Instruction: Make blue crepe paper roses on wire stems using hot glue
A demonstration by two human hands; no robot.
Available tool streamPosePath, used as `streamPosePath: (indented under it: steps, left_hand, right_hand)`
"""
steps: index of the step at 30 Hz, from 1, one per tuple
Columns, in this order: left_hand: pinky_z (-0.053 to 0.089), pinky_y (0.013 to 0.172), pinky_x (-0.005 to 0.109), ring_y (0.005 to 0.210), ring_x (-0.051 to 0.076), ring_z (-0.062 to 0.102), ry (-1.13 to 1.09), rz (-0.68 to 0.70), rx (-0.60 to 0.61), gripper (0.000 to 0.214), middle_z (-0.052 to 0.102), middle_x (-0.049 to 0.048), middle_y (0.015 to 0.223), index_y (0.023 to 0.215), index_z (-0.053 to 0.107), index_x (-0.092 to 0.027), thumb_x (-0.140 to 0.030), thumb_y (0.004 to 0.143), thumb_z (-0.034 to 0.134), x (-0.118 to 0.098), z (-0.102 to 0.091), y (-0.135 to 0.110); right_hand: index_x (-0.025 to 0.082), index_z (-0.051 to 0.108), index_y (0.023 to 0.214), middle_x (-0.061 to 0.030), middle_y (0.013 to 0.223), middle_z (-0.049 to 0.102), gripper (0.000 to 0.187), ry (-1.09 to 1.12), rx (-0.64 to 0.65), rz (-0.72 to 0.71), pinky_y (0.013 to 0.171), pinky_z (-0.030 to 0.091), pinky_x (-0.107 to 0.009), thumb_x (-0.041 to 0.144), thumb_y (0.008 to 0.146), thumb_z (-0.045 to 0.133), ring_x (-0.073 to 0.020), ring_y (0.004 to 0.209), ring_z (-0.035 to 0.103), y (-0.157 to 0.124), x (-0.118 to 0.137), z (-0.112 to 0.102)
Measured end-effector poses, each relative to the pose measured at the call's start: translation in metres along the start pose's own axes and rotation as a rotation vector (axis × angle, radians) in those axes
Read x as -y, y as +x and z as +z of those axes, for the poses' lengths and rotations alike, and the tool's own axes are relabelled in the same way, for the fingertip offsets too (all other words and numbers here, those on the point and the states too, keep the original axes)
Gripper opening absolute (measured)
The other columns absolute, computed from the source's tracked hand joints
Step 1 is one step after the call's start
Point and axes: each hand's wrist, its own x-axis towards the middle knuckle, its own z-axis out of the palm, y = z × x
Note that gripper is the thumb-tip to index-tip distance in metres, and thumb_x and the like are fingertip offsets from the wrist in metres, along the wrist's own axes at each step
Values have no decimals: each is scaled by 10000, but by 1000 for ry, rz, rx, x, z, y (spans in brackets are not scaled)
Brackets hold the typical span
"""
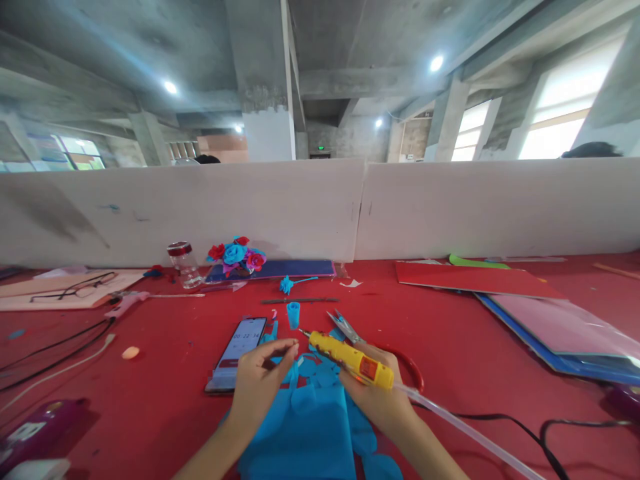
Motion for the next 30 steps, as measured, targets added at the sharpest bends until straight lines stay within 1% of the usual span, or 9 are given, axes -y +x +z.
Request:
streamPosePath:
  steps: [4,10,20,24,30]
  left_hand:
    - [535,561,253,681,192,671,-39,-32,31,177,726,48,772,786,702,-181,-288,761,563,-2,-1,1]
    - [530,516,232,642,179,669,-45,-26,39,163,727,45,772,767,704,-191,-282,758,569,-3,1,-1]
    - [525,498,214,622,169,664,-18,-8,47,160,725,39,757,756,704,-194,-286,754,573,-1,2,-2]
    - [526,489,216,605,168,666,-24,-17,55,160,723,40,755,761,701,-192,-286,756,572,0,3,-2]
    - [530,498,225,606,170,665,-34,-27,59,160,722,42,763,769,698,-192,-293,760,574,-2,3,-3]
  right_hand:
    - [207,569,619,8,524,613,57,81,54,9,399,467,-216,226,663,538,-153,439,577,1,2,-3]
    - [201,585,655,2,563,634,54,93,46,14,438,479,-206,195,666,532,-155,482,600,1,8,-5]
    - [206,587,647,6,558,632,57,84,24,35,436,474,-207,204,664,533,-150,479,592,0,10,-4]
    - [198,594,675,2,572,639,68,74,52,24,436,477,-206,193,660,528,-155,491,602,1,9,-5]
    - [204,569,622,-7,578,645,59,50,40,18,456,493,-220,184,658,527,-170,507,621,0,3,-3]
